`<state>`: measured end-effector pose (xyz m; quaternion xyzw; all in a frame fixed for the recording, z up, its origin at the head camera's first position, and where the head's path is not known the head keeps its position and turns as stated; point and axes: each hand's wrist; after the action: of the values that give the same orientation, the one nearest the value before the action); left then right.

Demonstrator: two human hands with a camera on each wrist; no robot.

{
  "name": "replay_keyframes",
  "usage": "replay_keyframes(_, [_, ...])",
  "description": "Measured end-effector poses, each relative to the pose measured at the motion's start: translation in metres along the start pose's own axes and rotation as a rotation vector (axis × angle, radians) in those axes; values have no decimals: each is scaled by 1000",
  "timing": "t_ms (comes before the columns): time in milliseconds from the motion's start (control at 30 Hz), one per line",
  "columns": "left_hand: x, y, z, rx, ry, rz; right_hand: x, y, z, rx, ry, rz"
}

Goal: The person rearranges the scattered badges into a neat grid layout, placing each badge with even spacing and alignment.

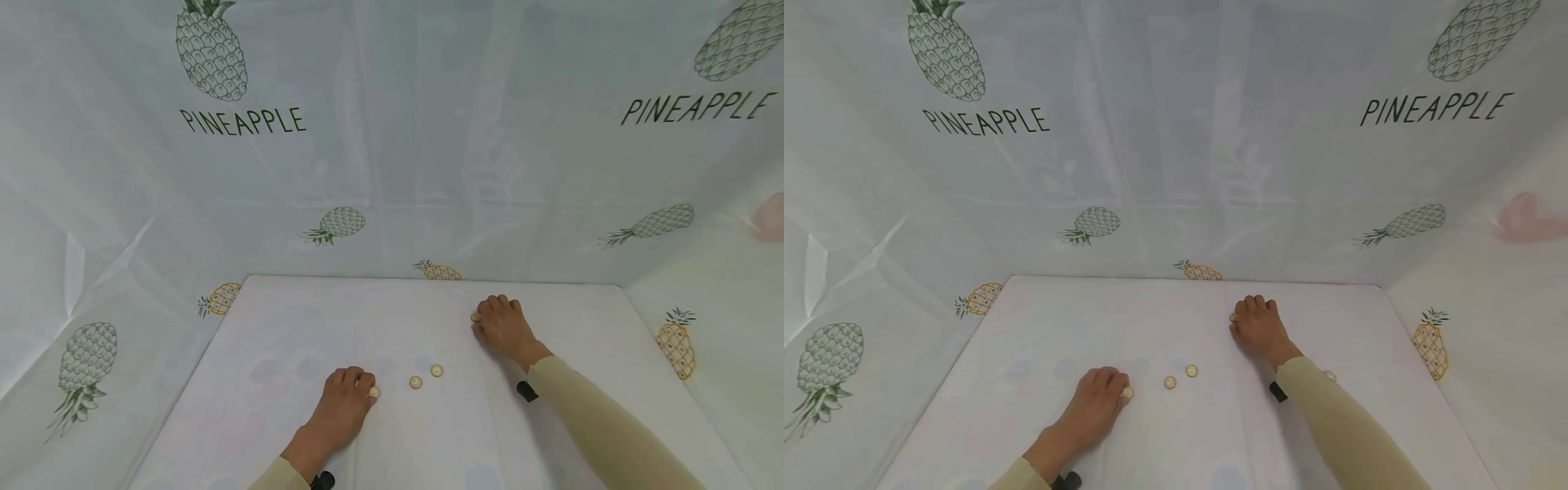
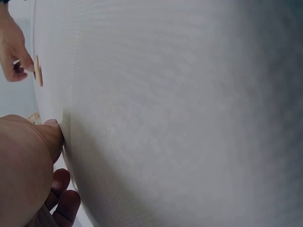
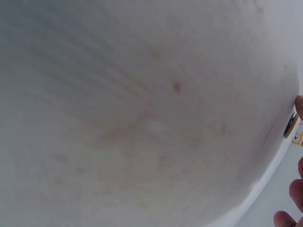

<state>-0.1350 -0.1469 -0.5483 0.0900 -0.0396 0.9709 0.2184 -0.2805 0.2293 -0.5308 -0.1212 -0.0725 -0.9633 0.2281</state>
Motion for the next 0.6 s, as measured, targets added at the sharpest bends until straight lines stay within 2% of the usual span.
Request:
replay_keyframes(300, [0,1,-7,-21,24,7,-11,2,3,31,-36,17])
replay_keyframes(600, [1,0,-4,-57,20,24,-37,-15,27,50,-175,36])
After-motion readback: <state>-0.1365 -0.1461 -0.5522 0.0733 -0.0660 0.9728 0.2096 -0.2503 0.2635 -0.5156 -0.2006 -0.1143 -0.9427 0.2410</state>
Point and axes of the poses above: each hand's wrist, its own x-axis towards the middle knuckle, its own z-axis out of the back of the hand, y = z × x, and after that the axes turned 8 degrees about x, right-handed
